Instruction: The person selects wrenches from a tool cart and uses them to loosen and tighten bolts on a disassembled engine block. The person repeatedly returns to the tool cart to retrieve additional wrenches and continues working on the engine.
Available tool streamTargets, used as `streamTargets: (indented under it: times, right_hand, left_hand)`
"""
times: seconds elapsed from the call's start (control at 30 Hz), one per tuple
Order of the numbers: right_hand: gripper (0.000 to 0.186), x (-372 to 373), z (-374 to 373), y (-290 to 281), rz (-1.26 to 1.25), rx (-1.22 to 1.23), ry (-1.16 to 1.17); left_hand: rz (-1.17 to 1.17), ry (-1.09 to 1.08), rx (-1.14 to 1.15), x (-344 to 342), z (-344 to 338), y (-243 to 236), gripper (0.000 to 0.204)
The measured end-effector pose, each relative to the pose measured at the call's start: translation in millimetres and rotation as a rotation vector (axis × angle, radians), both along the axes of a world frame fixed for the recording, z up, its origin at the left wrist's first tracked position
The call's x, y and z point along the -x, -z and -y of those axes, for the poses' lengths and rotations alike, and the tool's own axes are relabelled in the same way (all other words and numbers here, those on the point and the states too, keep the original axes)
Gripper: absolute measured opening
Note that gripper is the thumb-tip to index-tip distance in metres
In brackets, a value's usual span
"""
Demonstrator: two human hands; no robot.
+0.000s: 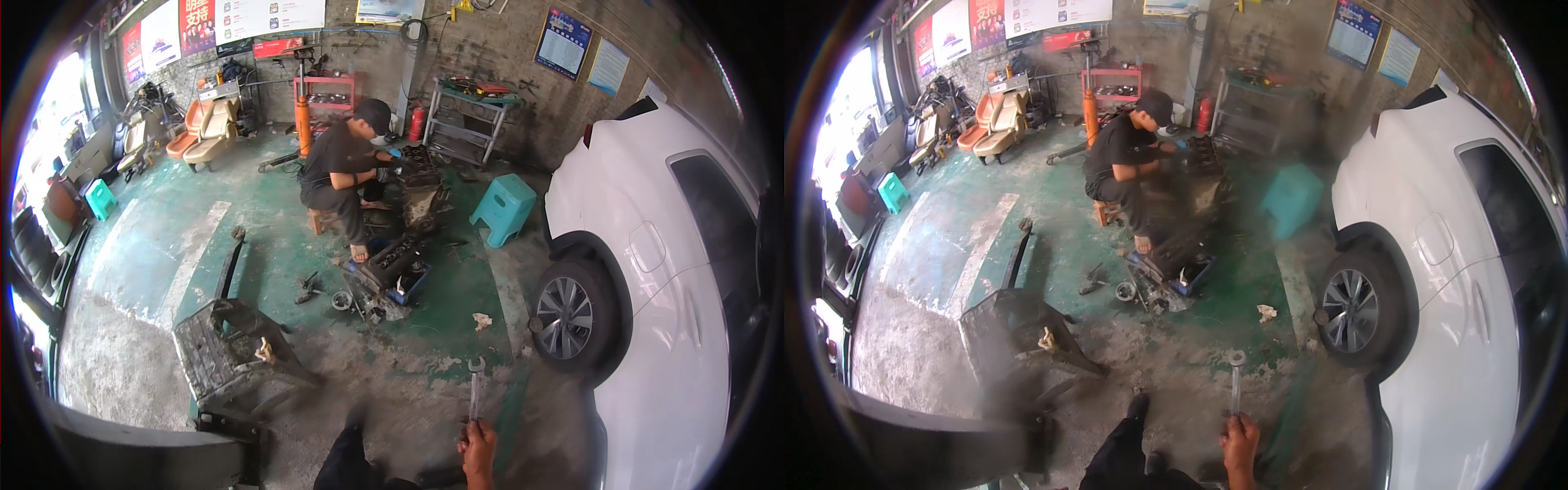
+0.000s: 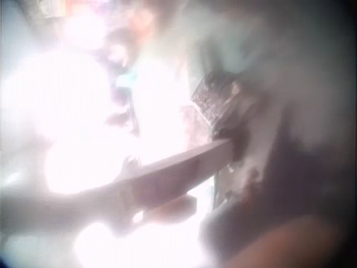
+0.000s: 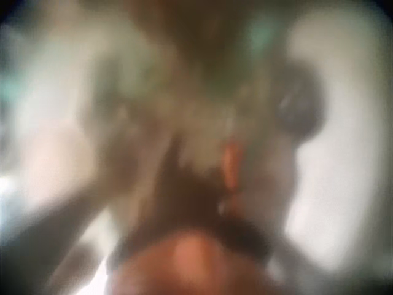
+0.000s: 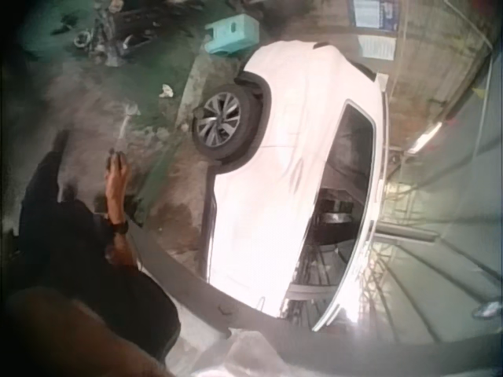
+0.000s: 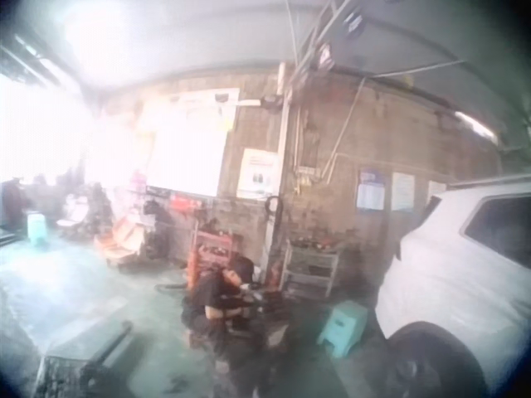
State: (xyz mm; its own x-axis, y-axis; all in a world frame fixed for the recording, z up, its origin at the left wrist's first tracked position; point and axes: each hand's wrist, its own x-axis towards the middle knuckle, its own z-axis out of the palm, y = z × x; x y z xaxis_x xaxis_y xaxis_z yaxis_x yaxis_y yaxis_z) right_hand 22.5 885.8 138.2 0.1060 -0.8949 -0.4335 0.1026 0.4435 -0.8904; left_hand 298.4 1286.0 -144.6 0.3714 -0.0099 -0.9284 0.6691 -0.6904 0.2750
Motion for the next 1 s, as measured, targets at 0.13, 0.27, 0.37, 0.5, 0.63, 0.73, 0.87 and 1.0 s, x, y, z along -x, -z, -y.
streamTargets:
  times: [0.13, 0.27, 0.37, 0.5, 0.63, 0.73, 0.87, 1.0]
  right_hand:
    - [0.016, -7.6, 43.7, -12.1, -0.091, 0.074, 0.169]
    - [0.016, -5.5, 72.3, -21.1, -0.132, 0.129, 0.369]
    - [0.019, -6.9, 92.1, -16.2, -0.121, 0.046, 0.44]
    - [0.02, -12.1, 125.1, -3.4, -0.108, 0.092, 0.437]
    - [0.017, -6.2, 174.8, -2.3, -0.117, 0.112, 0.361]
    - [0.019, 3.9, 224.2, -2.7, -0.107, 0.079, 0.332]
    - [0.018, 27.1, 299.2, -6.9, -0.058, 0.063, 0.243]
    - [0.016, 58.6, 376.5, -4.4, -0.056, 0.033, 0.166]
  left_hand:
    - [0.009, 0.072, 0.0, -39.8, 64.7, 4.1, 0.017]
    - [0.172, 0.177, 0.132, -117.9, 171.2, -2.4, 0.016]
    - [0.319, 0.131, 0.335, -173.6, 274.0, -22.5, 0.017]
    - [0.463, 0.286, 0.426, -212.4, 385.1, -55.7, 0.02]
    - [0.457, 0.289, 0.413, -192.8, 435.4, -49.8, 0.022]
    - [0.426, 0.394, 0.311, -162.8, 429.6, -24.3, 0.022]
    - [0.264, 0.166, 0.212, -96.5, 383.5, -8.9, 0.02]
    - [0.107, 0.103, -0.073, -19.8, 368.9, -18.6, 0.021]
